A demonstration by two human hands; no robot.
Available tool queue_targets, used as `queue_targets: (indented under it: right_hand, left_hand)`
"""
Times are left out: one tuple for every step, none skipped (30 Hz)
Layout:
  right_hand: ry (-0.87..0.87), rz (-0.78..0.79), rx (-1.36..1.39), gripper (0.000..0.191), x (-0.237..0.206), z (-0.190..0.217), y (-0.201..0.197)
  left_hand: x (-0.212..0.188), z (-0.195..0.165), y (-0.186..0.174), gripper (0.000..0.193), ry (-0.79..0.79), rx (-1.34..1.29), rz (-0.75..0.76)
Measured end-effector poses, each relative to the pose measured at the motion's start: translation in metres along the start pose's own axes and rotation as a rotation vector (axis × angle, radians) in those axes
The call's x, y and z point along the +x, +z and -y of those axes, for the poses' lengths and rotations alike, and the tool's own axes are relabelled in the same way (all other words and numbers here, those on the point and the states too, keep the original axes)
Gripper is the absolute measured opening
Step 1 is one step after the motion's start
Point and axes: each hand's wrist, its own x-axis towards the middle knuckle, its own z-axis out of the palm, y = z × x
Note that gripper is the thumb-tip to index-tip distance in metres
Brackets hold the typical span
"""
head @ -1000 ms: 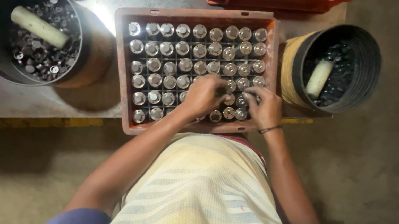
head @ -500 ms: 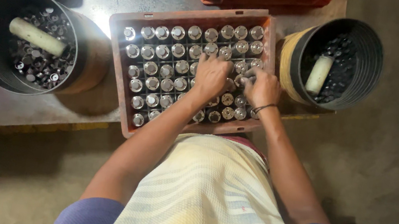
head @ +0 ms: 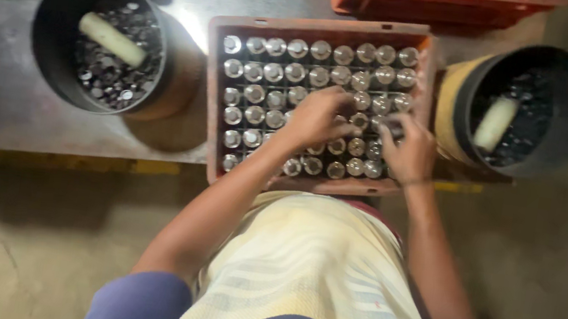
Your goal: The person repeatedly picks small cylindrical metal parts from a red crate, briefly inspects them, and places them into a metal bucket. The person continues this cycle throughout the clip, handling one part at a time.
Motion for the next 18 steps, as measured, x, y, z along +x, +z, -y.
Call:
queue_targets:
  right_hand:
    - [-0.035,-0.036,-0.001,0.016,-0.012,0.000,-0.001]
    - [-0.068,-0.074,-0.001,0.017,-0.022,0.000,0.001]
    - [-0.085,-0.071,0.005,0.014,-0.031,0.001,0.004]
    - [-0.100,-0.071,0.008,0.011,-0.039,0.001,0.006]
    - [-0.115,-0.072,0.008,0.009,-0.043,0.000,0.008]
    - [-0.107,-0.067,-0.006,0.009,-0.046,-0.001,0.010]
    - [-0.099,-0.062,-0.020,0.009,-0.048,-0.001,0.012]
    - [-0.094,-0.058,-0.032,0.009,-0.048,-0.002,0.013]
    - [-0.073,-0.053,-0.001,0.009,-0.047,-0.002,0.014]
    - [-0.053,-0.048,0.030,0.008,-0.046,-0.002,0.014]
    - [-0.033,-0.043,0.059,0.008,-0.045,-0.002,0.013]
    - [-0.068,-0.052,0.040,0.008,-0.044,-0.002,0.013]
    - [-0.103,-0.059,0.018,0.009,-0.043,-0.002,0.012]
    - [-0.141,-0.064,-0.002,0.009,-0.043,-0.002,0.012]
    - [-0.145,-0.064,-0.008,0.009,-0.043,-0.001,0.011]
    - [-0.149,-0.065,-0.014,0.009,-0.042,-0.002,0.011]
    - [-0.154,-0.065,-0.020,0.009,-0.042,-0.002,0.011]
    - [-0.145,-0.057,-0.014,0.009,-0.041,-0.002,0.010]
  left_hand:
    - [-0.014,0.005,-0.024,0.037,-0.091,-0.129,0.021]
    - [-0.027,0.011,-0.052,0.038,-0.180,-0.258,0.042]
    - [-0.039,0.019,-0.081,0.028,-0.437,-0.276,0.035]
    - [-0.049,0.033,-0.115,0.032,-0.210,0.022,-0.237]
    - [-0.066,0.043,-0.146,0.020,-0.411,-0.044,-0.339]
    - [-0.064,0.060,-0.174,0.016,-0.655,-0.079,-0.358]
    - [-0.070,0.075,-0.198,0.011,-0.316,0.024,-0.585]
    - [-0.071,0.091,-0.217,0.012,-0.349,0.107,-0.645]
    - [-0.074,0.104,-0.228,0.017,-0.422,0.123,-0.626]
    - [-0.074,0.117,-0.234,0.022,-0.494,0.139,-0.606]
    - [-0.072,0.130,-0.236,0.036,-0.454,0.241,-0.549]
    - [-0.068,0.141,-0.234,0.050,-0.412,0.339,-0.491]
    - [-0.064,0.151,-0.231,0.066,-0.370,0.434,-0.434]
    - [-0.059,0.160,-0.226,0.068,-0.382,0.520,-0.378]
    - [-0.055,0.168,-0.221,0.072,-0.395,0.606,-0.322]
    - [-0.053,0.173,-0.218,0.076,-0.407,0.691,-0.266]
    - [-0.052,0.177,-0.217,0.075,-0.441,0.662,-0.244]
    - [-0.051,0.180,-0.216,0.074,-0.475,0.634,-0.223]
